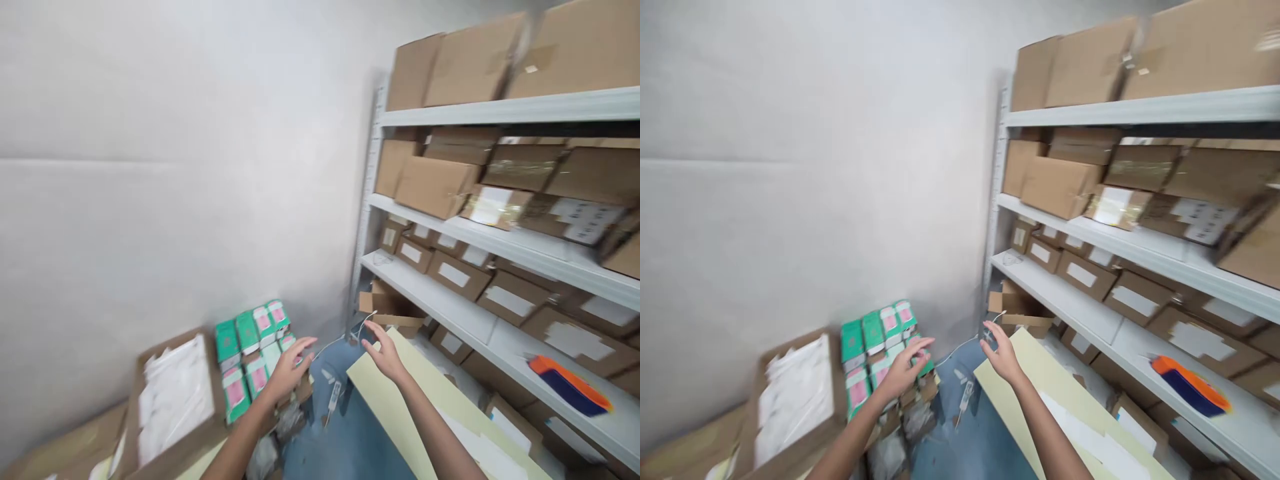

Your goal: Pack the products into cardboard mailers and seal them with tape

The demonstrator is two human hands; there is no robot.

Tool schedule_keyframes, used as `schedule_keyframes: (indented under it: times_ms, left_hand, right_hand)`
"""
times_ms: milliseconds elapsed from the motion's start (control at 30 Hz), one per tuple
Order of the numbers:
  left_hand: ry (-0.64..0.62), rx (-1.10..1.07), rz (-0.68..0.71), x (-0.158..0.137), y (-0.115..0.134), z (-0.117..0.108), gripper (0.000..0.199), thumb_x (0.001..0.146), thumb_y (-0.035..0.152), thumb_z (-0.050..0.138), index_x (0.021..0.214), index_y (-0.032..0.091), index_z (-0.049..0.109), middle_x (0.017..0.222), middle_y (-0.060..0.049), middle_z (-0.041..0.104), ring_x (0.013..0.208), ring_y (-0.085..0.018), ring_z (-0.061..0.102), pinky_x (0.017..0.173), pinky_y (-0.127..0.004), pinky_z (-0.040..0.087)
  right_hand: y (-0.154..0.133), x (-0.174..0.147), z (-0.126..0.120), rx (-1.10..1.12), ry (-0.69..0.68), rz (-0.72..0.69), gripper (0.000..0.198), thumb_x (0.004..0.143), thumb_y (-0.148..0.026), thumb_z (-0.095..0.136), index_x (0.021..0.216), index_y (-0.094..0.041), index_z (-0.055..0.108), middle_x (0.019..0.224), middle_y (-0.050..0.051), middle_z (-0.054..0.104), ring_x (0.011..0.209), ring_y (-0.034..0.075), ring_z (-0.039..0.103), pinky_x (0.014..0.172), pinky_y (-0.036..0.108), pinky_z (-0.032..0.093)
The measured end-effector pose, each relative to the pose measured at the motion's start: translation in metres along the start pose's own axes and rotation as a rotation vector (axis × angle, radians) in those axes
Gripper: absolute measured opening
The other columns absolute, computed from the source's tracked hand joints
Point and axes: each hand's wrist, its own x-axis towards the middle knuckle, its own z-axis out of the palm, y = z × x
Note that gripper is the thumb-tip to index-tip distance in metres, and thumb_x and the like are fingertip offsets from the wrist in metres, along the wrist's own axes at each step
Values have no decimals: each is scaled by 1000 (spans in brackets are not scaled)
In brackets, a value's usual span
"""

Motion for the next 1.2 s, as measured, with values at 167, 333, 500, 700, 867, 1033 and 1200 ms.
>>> schedule_keyframes:
  times_ms: [167,333,500,700,867,1033,1200]
  left_hand:
    - [220,-26,-112,-61,-49,-95,43,95,44,60,132,25,72,137,-10,70,119,-26,69,98,-42,59]
    - [389,-24,-189,-113,-84,-171,42,95,47,61,128,23,72,131,-11,72,117,-25,70,98,-41,59]
    - [489,-39,-248,-131,-101,-208,42,96,46,61,130,24,70,131,-10,71,115,-23,70,94,-37,60]
    - [511,-90,-286,-92,-118,-193,44,94,48,61,130,23,70,131,-9,71,116,-23,69,96,-37,59]
    - [441,-145,-306,-26,-130,-151,47,94,45,62,134,22,69,138,-11,67,115,-23,69,96,-37,59]
    - [354,-93,-384,44,-161,-106,50,93,42,66,139,23,67,137,-11,69,117,-26,68,91,-36,61]
    - [286,-35,-573,97,-218,-62,49,86,31,71,134,19,69,147,-14,63,129,-30,63,105,-42,54]
  right_hand:
    - [-41,36,114,68,-138,-51,49,96,-45,63,141,-28,65,149,13,61,134,32,61,97,46,60]
    - [-80,57,220,163,-259,-98,51,95,-43,64,143,-27,63,148,13,61,131,30,62,97,44,59]
    - [-103,68,279,200,-329,-136,52,95,-39,64,145,-26,61,149,12,60,135,29,58,102,44,56]
    - [-79,86,295,234,-341,-65,54,92,-37,68,144,-27,63,148,11,62,133,30,59,108,46,51]
    - [-26,110,290,242,-323,21,55,88,-35,70,143,-27,64,146,9,64,130,30,60,113,49,48]
    - [43,143,289,267,-347,112,57,87,-40,71,143,-27,64,144,10,65,131,31,60,111,49,49]
    - [110,171,315,311,-385,257,57,83,-39,73,139,-26,66,139,10,69,126,30,65,110,50,50]
